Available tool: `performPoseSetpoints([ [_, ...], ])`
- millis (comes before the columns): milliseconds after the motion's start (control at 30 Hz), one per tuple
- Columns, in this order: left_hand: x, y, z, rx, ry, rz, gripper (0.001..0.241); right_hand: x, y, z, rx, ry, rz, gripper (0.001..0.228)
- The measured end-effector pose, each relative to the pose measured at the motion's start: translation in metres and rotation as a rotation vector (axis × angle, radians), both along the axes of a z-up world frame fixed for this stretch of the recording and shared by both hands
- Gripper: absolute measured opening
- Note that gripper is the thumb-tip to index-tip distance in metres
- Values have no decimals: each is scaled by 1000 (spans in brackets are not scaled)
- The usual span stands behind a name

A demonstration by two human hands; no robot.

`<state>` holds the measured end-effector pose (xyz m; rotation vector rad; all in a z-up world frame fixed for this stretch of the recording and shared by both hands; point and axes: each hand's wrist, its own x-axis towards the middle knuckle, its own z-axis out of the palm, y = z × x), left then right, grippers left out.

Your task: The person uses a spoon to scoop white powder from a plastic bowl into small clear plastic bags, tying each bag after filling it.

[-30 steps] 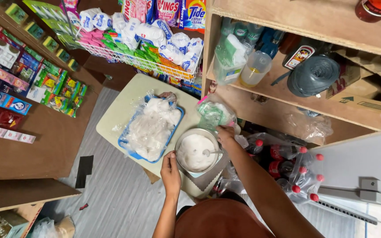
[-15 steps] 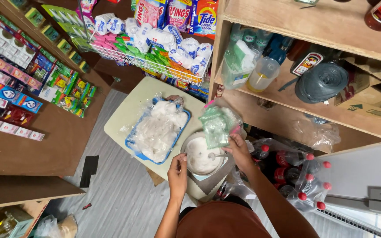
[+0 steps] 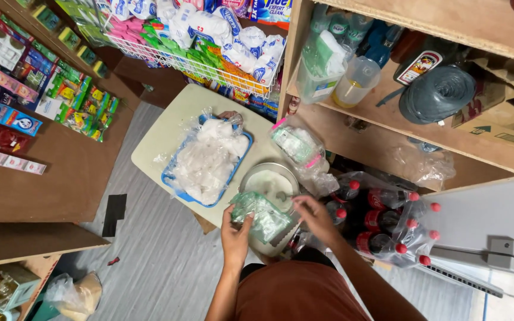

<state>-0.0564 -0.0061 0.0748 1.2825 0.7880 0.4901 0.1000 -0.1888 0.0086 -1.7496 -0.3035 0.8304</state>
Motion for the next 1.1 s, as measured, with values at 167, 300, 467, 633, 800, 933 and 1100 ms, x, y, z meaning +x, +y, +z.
performPoseSetpoints([
  [167, -6, 5, 9, 38, -2, 51, 43, 90, 21, -65, -7, -578, 7, 20],
  [300, -10, 8, 9, 56, -14, 101, 42, 139, 45, -98, -177, -946, 145, 18],
  [467, -20, 4, 21, 56, 15, 156, 43, 158, 67, -97, -526, -924, 292, 20],
  [633, -34, 5, 19, 18, 65, 209, 44, 168, 78, -94, -771, -862, 428, 22],
  [800, -39, 5, 10, 28, 65, 206, 42, 176, 79, -96, -883, -840, 486, 31],
  [933, -29, 4, 11, 55, 10, 189, 41, 179, 73, -107, -888, -796, 494, 30],
  [1100, -14, 1, 22, 43, 3, 154, 41, 186, 68, -148, -846, -860, 485, 34],
])
